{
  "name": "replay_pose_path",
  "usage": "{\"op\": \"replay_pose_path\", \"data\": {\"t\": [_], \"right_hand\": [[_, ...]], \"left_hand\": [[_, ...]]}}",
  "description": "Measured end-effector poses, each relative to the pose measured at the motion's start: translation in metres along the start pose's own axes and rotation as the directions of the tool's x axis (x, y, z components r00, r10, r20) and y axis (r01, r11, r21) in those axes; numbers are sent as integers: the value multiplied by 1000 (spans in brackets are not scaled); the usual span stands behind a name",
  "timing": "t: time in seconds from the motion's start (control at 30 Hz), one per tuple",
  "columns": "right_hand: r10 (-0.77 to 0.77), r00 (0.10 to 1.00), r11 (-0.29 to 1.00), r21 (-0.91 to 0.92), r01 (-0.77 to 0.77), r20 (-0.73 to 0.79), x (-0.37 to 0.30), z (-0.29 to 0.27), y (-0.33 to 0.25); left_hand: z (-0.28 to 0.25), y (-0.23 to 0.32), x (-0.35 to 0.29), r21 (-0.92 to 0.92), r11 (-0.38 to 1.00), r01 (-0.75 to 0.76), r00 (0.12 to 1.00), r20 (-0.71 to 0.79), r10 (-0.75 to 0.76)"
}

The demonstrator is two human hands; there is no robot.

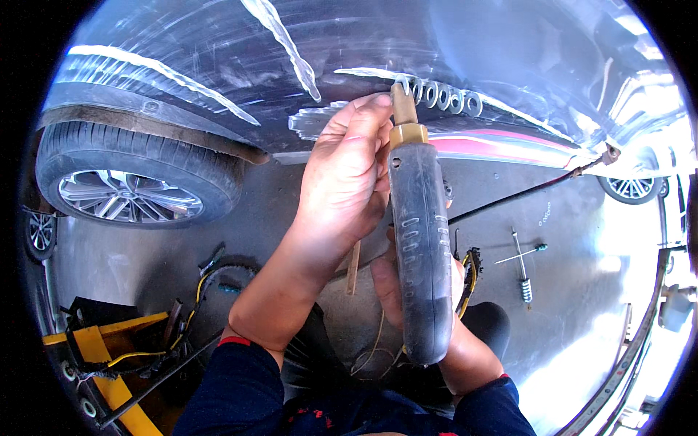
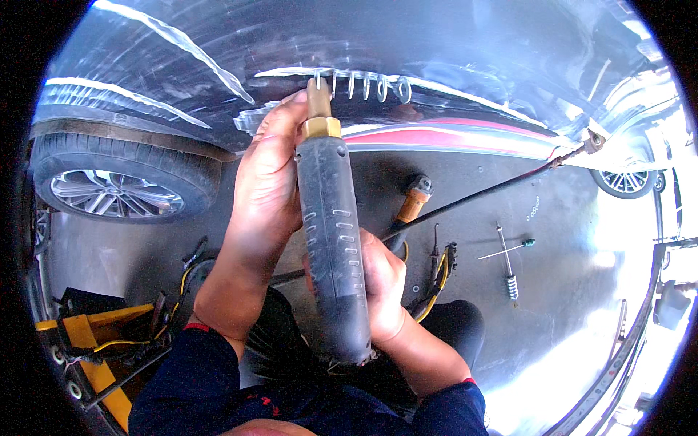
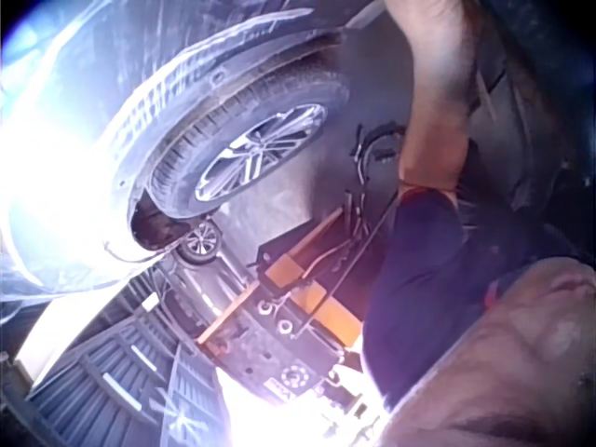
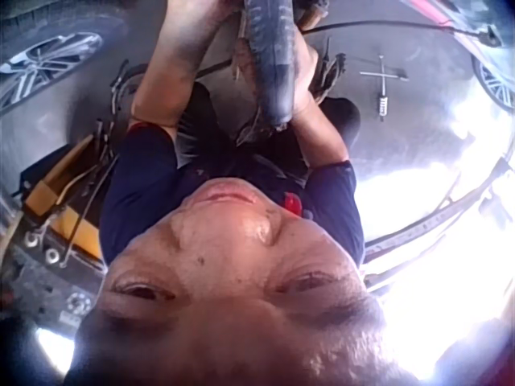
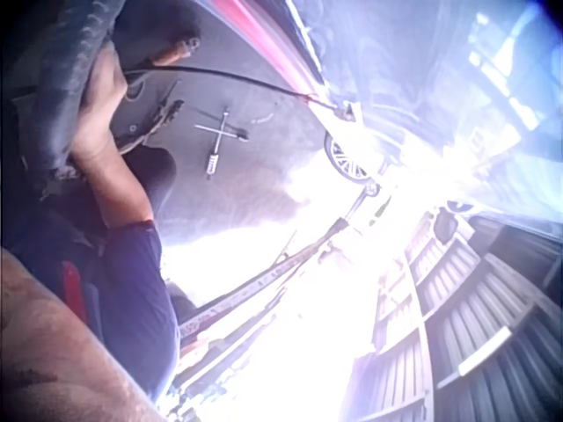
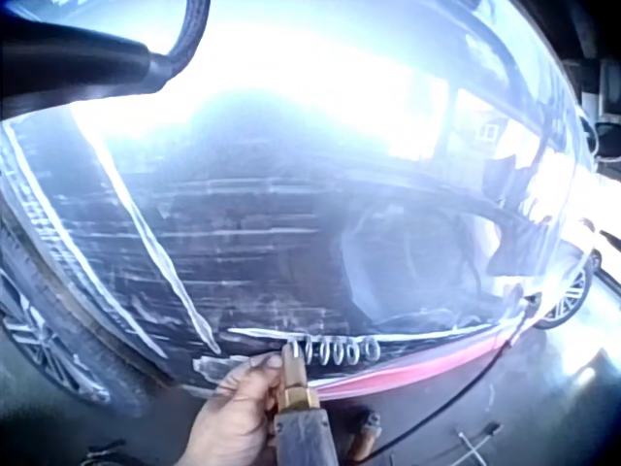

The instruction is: The person uses a hammer to flatten a dented car panel and subsequently uses a welding tool to attach washers to the damaged surface.

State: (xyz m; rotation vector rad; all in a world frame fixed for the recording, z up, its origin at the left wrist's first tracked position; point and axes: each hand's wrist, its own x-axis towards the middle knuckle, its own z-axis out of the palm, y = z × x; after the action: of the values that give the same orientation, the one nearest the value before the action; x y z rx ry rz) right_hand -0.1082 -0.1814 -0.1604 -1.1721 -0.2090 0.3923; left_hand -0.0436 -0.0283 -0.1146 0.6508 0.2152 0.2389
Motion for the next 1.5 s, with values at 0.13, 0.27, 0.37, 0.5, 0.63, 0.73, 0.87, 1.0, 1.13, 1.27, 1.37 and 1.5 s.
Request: {"op": "replay_pose_path", "data": {"t": [0.13, 0.27, 0.37, 0.5, 0.63, 0.73, 0.87, 1.0, 1.13, 1.27, 1.37, 1.5], "right_hand": [[-406, 881, 524, -727, 444, 245, 6, -3, -7], [-400, 891, 553, -719, 421, 214, 4, -1, -5], [-388, 906, 589, -710, 386, 171, 0, 4, -1], [-249, 968, 847, -479, 232, 29, 0, 5, 2], [-166, 986, 954, -257, 155, -22, -1, 3, 10], [-416, 883, 575, -689, 441, 219, 4, 4, -4], [-340, 921, 613, -697, 371, 191, 0, 3, -6], [-349, 925, 662, -659, 356, 149, -1, 10, -12], [-329, 932, 655, -674, 342, 153, -2, 10, -16], [-341, 928, 663, -660, 352, 153, -2, 8, -11], [-249, 957, 738, -610, 288, 150, -1, 2, -6], [-304, 946, 720, -624, 305, 111, -3, 12, -8]], "left_hand": [[3, 0, 1, -20, 1000, -8, 1000, -19, 8], [-11, 1, 3, 51, 999, -8, 998, 61, 5], [-19, 1, 7, 83, 996, -22, 989, 149, 9], [-1, 2, 0, 68, 997, -47, 998, 36, 45], [-1, 0, 2, 47, 998, -50, 996, 79, 46], [-6, 3, 2, 45, 998, -52, 993, 111, 47], [-6, 4, -3, 152, 985, -82, 994, 86, 70], [-3, 6, -4, 239, 967, -93, 996, 37, 87], [-7, 4, -3, 96, 994, -44, 997, 60, 38], [-7, 8, -13, 82, 997, -4, 1000, -20, 5], [-15, 7, -12, -9, 1000, 26, 999, -27, -26], [-23, 13, -19, -70, 998, -2, 1000, -21, 0]]}}
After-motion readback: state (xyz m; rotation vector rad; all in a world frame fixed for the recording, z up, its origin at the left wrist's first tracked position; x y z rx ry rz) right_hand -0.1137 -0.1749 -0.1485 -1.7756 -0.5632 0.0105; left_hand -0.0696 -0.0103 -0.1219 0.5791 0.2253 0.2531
